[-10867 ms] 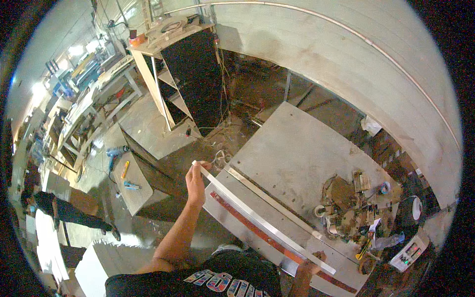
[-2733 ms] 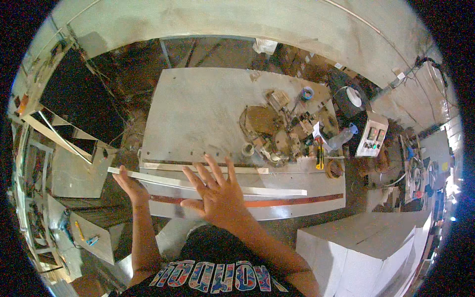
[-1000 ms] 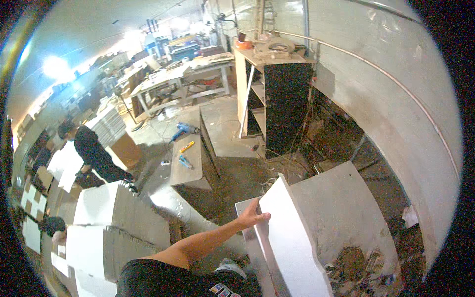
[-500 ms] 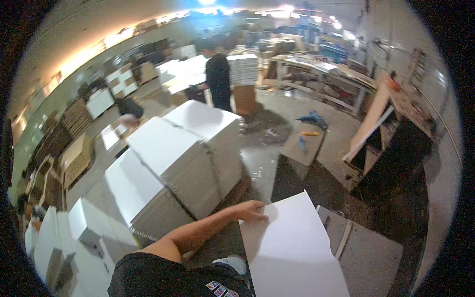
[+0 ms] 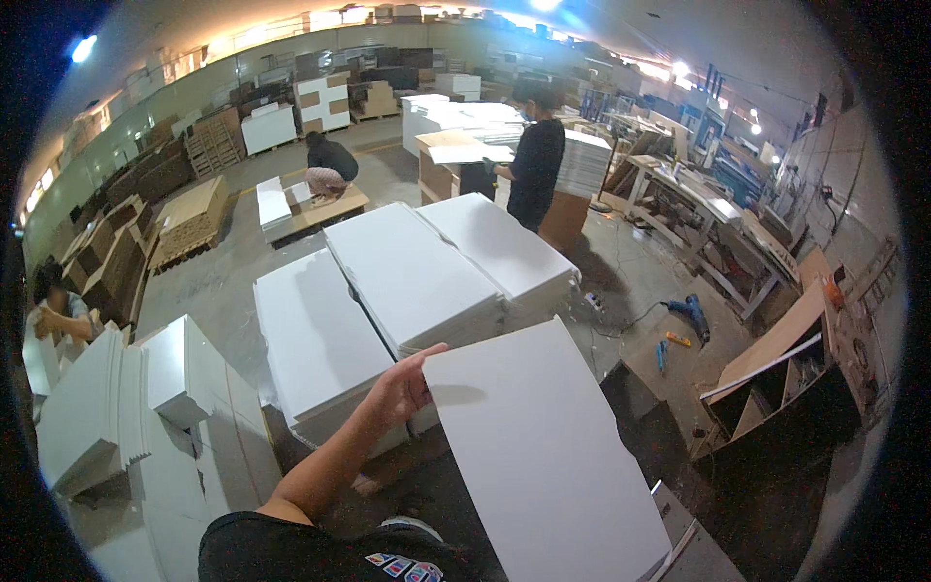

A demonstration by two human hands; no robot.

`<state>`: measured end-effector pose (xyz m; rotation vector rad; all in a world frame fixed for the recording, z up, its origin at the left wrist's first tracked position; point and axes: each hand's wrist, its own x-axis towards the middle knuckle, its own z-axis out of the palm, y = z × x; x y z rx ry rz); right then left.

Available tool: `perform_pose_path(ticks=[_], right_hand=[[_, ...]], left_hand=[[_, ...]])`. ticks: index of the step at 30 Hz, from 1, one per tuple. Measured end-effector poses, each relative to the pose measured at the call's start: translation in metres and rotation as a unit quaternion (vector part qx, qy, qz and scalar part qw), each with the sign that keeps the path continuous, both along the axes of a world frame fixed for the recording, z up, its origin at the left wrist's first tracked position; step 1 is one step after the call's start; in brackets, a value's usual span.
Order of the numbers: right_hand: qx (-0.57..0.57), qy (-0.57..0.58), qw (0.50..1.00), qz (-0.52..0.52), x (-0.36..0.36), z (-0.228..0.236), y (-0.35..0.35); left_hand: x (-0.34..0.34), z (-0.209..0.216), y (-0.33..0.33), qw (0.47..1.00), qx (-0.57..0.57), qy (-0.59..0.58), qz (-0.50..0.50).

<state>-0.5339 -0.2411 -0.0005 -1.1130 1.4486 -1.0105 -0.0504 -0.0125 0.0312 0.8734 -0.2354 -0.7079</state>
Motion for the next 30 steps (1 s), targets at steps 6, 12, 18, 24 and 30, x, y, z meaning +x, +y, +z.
perform_pose_path(ticks=[6, 12, 18, 24, 30], right_hand=[[0.001, 0.023, 0.997, 0.079, 0.098, 0.010, 0.034], [-0.017, 0.010, 0.990, 0.138, 0.197, 0.054, 0.083], [-0.014, -0.018, 0.984, 0.174, 0.256, 0.071, 0.076], [-0.080, 0.100, 0.962, 0.242, 0.290, 0.066, 0.016], [-0.117, 0.219, 0.928, 0.278, 0.303, 0.068, -0.074]], left_hand=[[0.045, -0.009, 0.036, 0.995, 0.033, -0.024, 0.086], [0.069, -0.014, 0.066, 0.996, 0.043, -0.002, 0.073], [0.093, -0.030, 0.075, 0.995, 0.018, 0.009, 0.096], [0.091, -0.047, 0.056, 0.989, -0.004, 0.029, 0.144], [0.085, -0.039, -0.015, 0.982, 0.065, 0.032, 0.173]])
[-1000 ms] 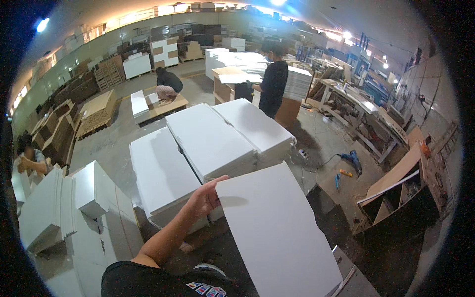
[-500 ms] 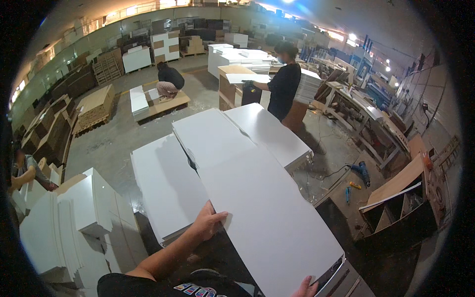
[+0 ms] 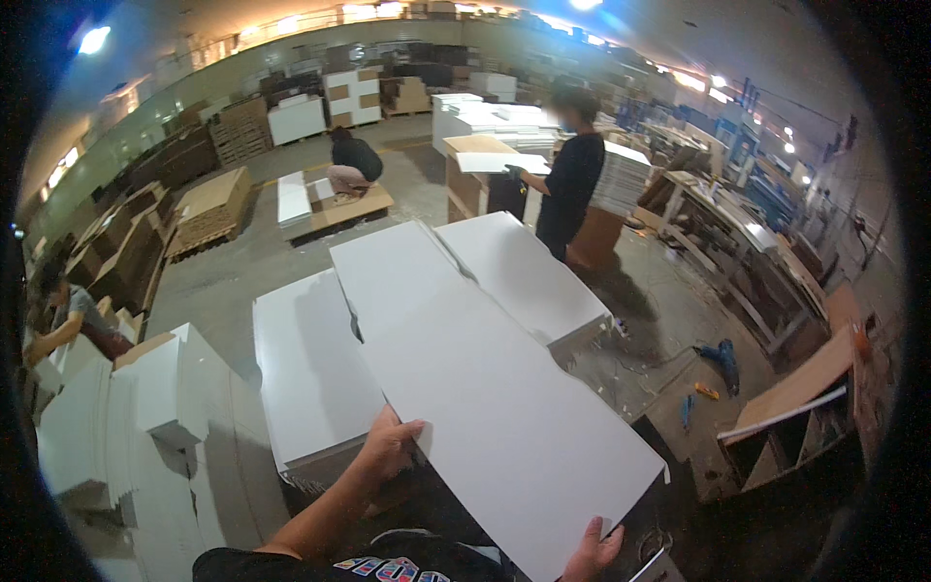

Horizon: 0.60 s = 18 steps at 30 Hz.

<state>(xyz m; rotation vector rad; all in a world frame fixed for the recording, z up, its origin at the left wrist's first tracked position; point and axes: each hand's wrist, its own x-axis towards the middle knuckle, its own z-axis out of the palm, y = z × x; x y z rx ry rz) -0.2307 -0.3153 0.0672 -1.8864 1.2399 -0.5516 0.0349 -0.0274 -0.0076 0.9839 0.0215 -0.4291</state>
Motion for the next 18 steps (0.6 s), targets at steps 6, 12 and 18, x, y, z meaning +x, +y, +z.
perform_pose_path(ticks=[6, 12, 18], right_hand=[[0.116, -0.106, 0.987, 0.036, 0.032, -0.003, -0.079], [0.229, -0.284, 0.912, 0.189, 0.091, -0.025, -0.091], [0.174, -0.301, 0.891, 0.292, 0.118, -0.017, -0.010]], left_hand=[[-0.020, 0.003, -0.064, 0.999, -0.028, -0.010, 0.031], [-0.051, 0.006, -0.054, 0.986, -0.010, 0.034, 0.162], [-0.058, 0.014, 0.015, 0.963, -0.049, 0.003, 0.264]])
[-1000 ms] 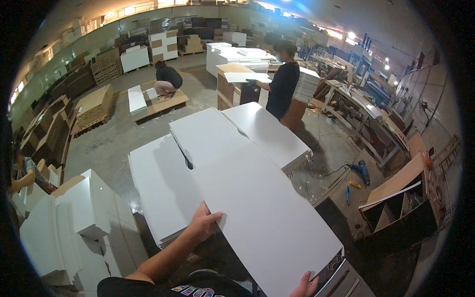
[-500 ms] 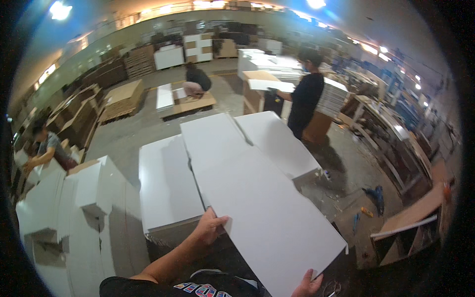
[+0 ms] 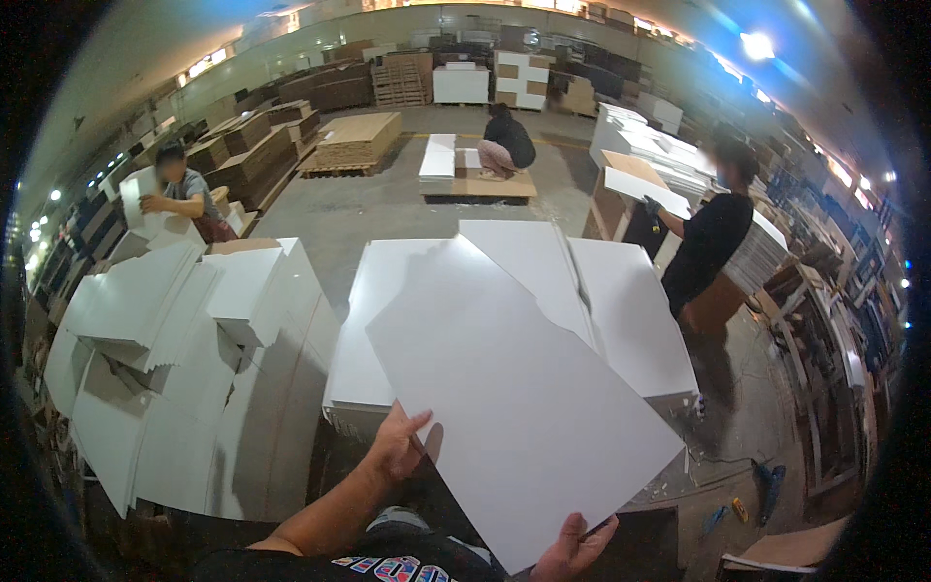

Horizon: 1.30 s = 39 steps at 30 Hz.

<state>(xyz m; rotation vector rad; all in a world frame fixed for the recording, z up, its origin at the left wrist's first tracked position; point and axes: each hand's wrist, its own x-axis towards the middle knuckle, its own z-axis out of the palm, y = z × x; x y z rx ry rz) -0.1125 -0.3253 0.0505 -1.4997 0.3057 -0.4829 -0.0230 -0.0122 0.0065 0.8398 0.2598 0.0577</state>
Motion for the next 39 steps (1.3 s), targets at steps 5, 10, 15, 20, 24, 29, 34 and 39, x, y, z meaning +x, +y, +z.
perform_pose_path(ticks=[5, 10, 15, 20, 24, 29, 34, 39], right_hand=[[-0.085, -0.133, 0.975, 0.155, 0.028, 0.017, 0.083], [-0.296, -0.364, 0.849, 0.245, 0.059, 0.066, 0.199], [-0.459, -0.371, 0.752, 0.294, 0.076, 0.102, 0.278], [-0.497, -0.335, 0.730, 0.327, 0.090, 0.101, 0.320], [-0.561, -0.315, 0.698, 0.314, 0.102, 0.090, 0.349], [-0.574, -0.317, 0.693, 0.300, 0.136, 0.057, 0.374], [-0.586, -0.315, 0.677, 0.316, 0.168, 0.019, 0.374], [-0.606, -0.271, 0.642, 0.384, 0.183, -0.037, 0.353]], left_hand=[[0.062, 0.007, 0.096, 0.998, 0.003, 0.037, 0.049], [0.128, -0.007, 0.249, 0.987, -0.024, -0.106, 0.118], [0.121, -0.049, 0.397, 0.959, 0.101, -0.178, 0.199], [0.140, -0.087, 0.430, 0.943, 0.202, -0.192, 0.179], [0.148, -0.086, 0.424, 0.978, 0.068, -0.169, 0.098], [0.136, -0.082, 0.418, 0.954, -0.281, -0.091, -0.049], [0.120, -0.086, 0.420, 0.921, -0.309, -0.160, -0.176], [0.076, -0.070, 0.396, 0.995, 0.056, 0.087, -0.011]])
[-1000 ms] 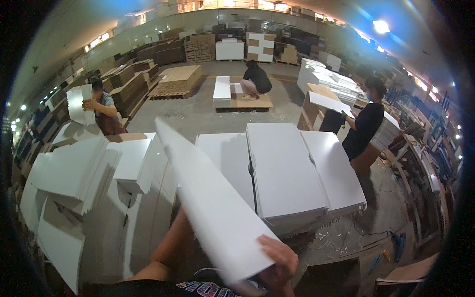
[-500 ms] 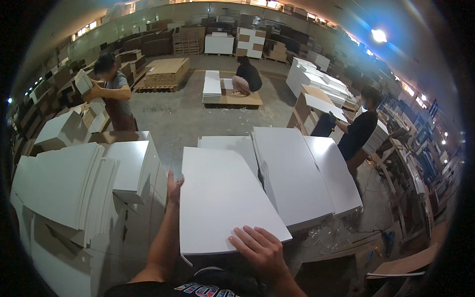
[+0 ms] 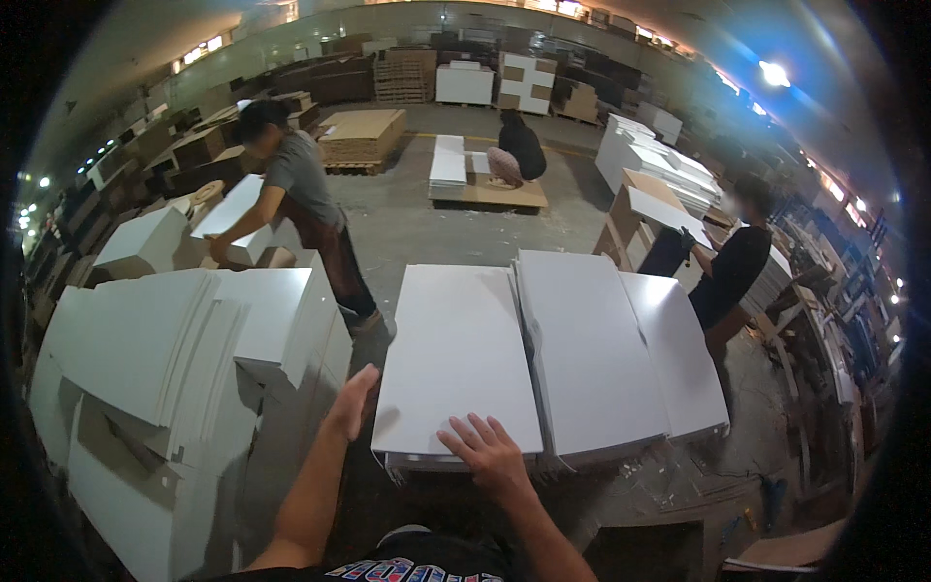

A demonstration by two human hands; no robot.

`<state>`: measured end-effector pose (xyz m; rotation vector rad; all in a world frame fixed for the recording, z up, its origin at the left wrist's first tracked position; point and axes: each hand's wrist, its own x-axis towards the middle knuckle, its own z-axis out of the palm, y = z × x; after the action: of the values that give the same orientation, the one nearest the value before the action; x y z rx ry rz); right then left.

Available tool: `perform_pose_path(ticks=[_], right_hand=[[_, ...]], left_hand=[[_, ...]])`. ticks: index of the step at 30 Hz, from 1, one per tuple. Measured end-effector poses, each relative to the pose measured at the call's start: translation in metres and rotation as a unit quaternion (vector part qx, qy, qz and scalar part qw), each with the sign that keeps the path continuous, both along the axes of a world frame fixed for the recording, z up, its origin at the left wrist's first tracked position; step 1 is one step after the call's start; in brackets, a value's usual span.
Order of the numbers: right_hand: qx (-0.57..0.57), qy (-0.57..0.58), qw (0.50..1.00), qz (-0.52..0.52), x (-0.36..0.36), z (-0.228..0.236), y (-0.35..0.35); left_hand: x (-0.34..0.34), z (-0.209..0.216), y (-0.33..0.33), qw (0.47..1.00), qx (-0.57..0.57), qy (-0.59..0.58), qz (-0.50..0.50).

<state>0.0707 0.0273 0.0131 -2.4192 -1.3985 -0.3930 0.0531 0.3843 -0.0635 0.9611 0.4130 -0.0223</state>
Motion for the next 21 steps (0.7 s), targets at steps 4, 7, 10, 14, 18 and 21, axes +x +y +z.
perform_pose_path(ticks=[4, 7, 10, 14, 18, 21], right_hand=[[-0.078, 0.100, 0.991, -0.034, -0.016, -0.052, -0.025], [-0.077, 0.081, 0.993, -0.030, -0.008, -0.082, -0.042], [-0.076, 0.103, 0.991, -0.026, 0.008, -0.104, -0.055], [-0.106, 0.100, 0.989, 0.001, 0.022, -0.107, -0.047], [-0.185, 0.052, 0.981, -0.004, 0.011, -0.074, -0.044], [-0.251, 0.028, 0.967, 0.024, 0.001, -0.048, -0.042]], left_hand=[[-0.074, 0.010, -0.056, 0.884, 0.448, 0.093, -0.101], [-0.104, 0.006, -0.105, 0.809, 0.565, 0.077, -0.141], [-0.100, -0.003, -0.124, 0.775, 0.621, 0.082, -0.086], [-0.091, -0.013, -0.136, 0.724, 0.656, 0.202, -0.065], [-0.115, -0.003, -0.145, 0.705, 0.692, 0.155, -0.022], [-0.175, 0.017, -0.157, 0.773, 0.613, 0.103, 0.128]])
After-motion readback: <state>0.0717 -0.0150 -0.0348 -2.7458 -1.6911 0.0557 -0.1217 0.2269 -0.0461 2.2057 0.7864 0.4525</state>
